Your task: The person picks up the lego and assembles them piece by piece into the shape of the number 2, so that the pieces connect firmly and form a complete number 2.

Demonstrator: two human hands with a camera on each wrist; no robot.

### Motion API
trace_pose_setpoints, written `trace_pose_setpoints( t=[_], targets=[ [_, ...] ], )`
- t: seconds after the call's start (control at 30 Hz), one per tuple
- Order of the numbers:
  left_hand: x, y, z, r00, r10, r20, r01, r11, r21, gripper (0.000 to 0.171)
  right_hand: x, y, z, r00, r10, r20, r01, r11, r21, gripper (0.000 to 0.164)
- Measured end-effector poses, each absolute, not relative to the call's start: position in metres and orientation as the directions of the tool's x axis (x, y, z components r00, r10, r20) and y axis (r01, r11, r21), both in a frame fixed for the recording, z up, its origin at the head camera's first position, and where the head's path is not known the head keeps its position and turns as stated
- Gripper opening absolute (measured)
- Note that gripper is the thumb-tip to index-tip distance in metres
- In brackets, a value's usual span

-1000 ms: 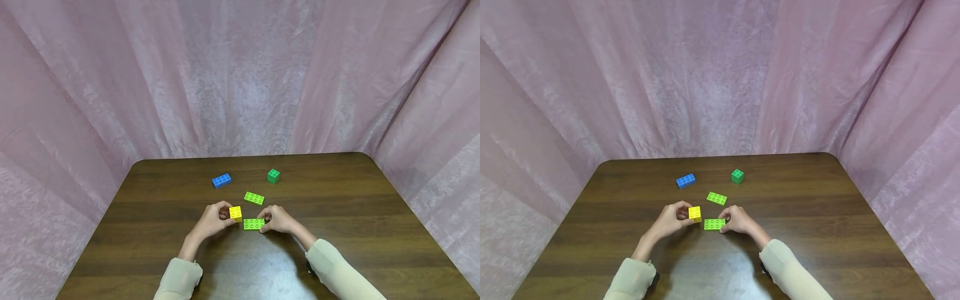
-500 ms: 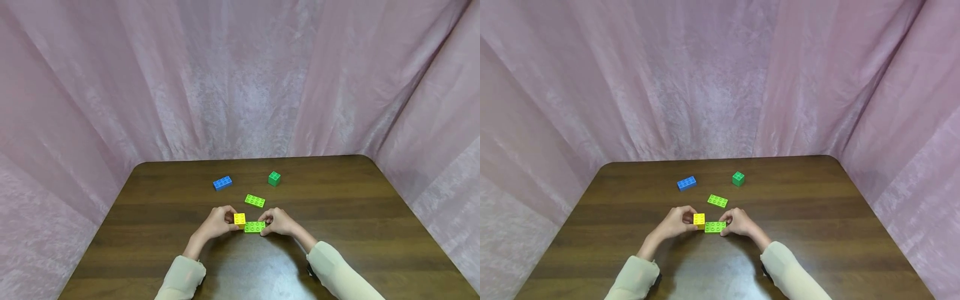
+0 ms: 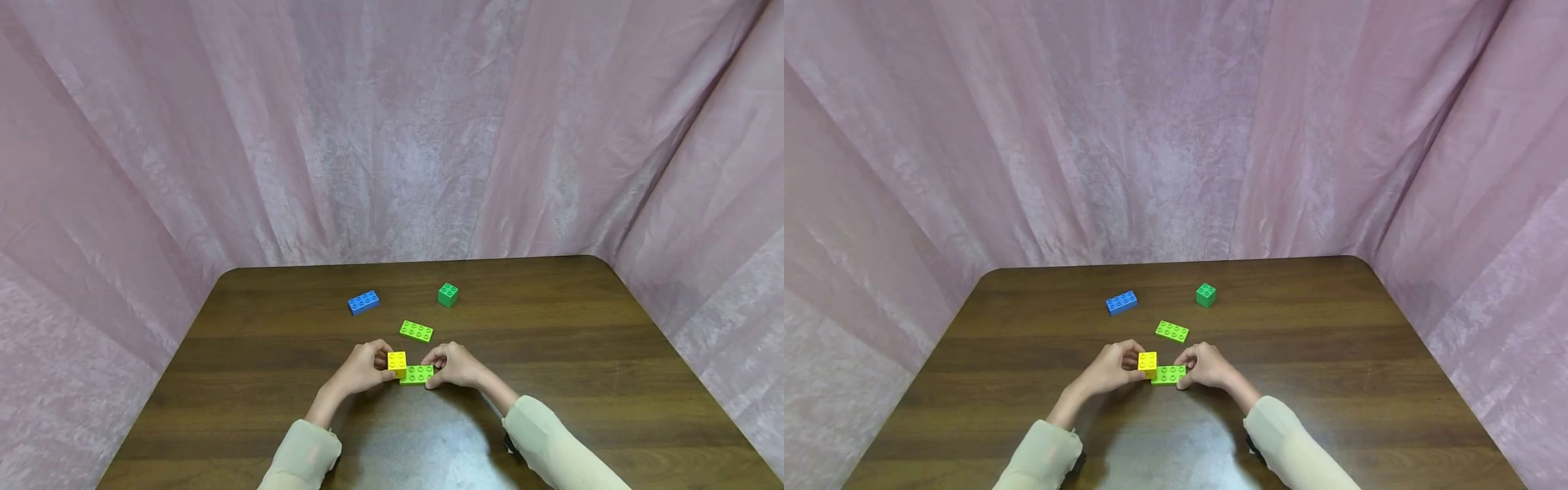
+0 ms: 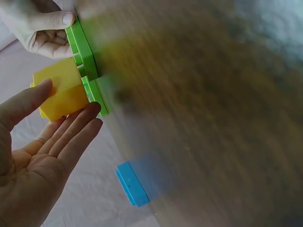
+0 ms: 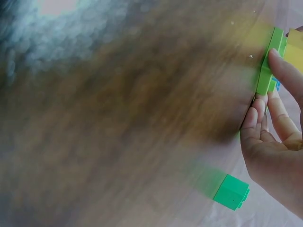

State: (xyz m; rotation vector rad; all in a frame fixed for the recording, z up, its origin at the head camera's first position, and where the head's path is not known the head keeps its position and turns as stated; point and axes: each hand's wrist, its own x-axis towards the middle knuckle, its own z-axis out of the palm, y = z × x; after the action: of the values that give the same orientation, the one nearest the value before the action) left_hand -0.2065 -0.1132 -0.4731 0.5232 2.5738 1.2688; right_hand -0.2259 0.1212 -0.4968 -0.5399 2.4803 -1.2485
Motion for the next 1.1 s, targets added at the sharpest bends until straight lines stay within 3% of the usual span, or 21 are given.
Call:
trace_pose_setpoints(
  t=[1.1],
  targets=[
    [-0.2097,-0.1044,-0.4733,-0.865,0.497,-0.066,0.222,0.498,0.838,0.029,-0.2271,0.1214,-0.4949,-0.875,-0.468,-0.12,-0.18,0.546,-0.818,0.031]
  ],
)
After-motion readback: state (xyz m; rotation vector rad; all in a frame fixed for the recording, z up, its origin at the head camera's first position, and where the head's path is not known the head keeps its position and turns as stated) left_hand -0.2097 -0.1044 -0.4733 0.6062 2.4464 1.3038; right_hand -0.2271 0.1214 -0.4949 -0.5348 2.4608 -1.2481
